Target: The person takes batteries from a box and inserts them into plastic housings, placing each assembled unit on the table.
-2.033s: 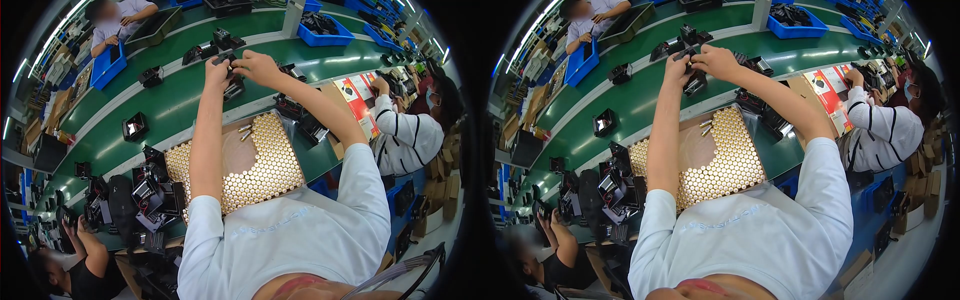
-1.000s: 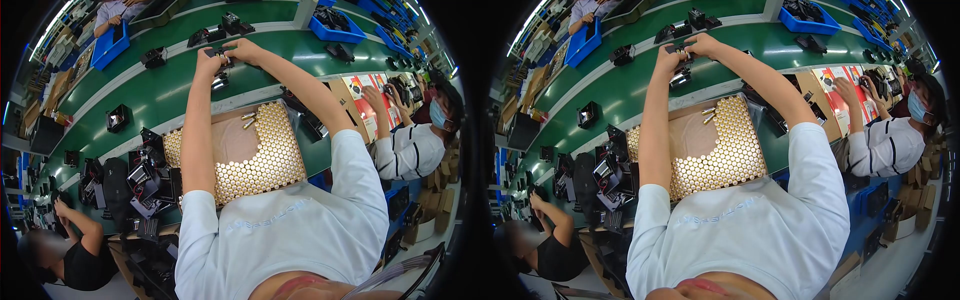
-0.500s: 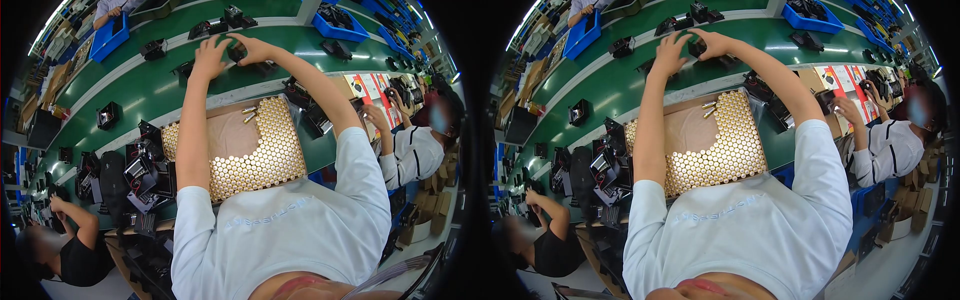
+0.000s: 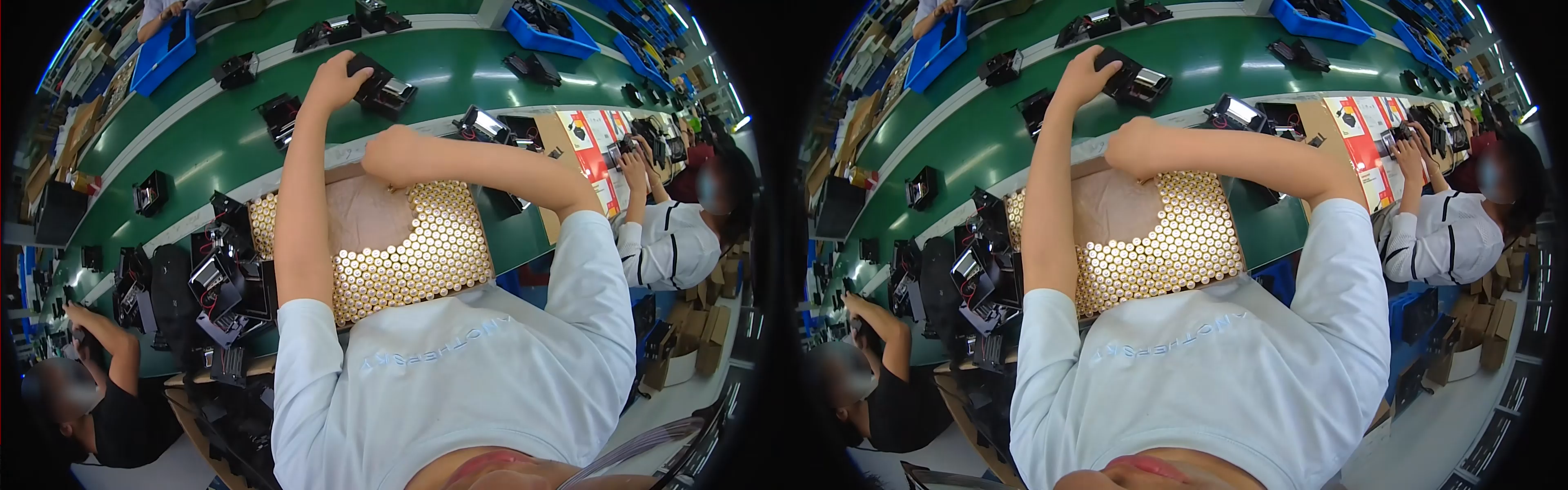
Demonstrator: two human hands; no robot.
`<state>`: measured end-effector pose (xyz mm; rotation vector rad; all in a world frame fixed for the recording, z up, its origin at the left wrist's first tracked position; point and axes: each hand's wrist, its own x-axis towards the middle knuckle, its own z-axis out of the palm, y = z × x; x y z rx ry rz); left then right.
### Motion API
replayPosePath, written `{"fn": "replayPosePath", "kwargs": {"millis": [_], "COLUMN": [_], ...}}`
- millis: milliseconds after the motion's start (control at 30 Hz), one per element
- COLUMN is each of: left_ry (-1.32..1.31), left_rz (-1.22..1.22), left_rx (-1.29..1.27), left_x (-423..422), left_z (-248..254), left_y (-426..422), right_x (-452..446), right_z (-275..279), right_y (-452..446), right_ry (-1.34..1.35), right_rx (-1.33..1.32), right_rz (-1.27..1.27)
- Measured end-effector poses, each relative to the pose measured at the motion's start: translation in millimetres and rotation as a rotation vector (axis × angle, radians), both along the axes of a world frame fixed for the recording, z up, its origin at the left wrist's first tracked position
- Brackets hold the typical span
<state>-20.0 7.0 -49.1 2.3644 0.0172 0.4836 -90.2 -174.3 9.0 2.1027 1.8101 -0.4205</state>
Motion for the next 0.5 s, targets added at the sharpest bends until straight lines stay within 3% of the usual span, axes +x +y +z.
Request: {"fn": "replayPosePath", "kwargs": {"millis": [33,233,300,400,500], "left_ry": [-0.041,0.143,0.209,0.257,0.253], "left_rz": [0.041,-0.049,-0.112,-0.096,-0.060], "left_rx": [-0.009,-0.814,-0.933,-1.087,-1.184], "left_x": [4,4,3,-2,-5], "left_z": [-4,-15,-15,-8,-8], "left_y": [-2,1,1,1,3], "right_x": [-1,6,10,23,51], "right_z": [-8,-50,-46,-29,20], "right_y": [3,8,4,17,18], "right_ry": [-0.018,-0.021,0.022,0.201,0.641], "right_rx": [-0.018,0.045,0.114,-0.068,0.299], "right_rz": [0.012,0.082,0.108,0.103,-0.397]}}
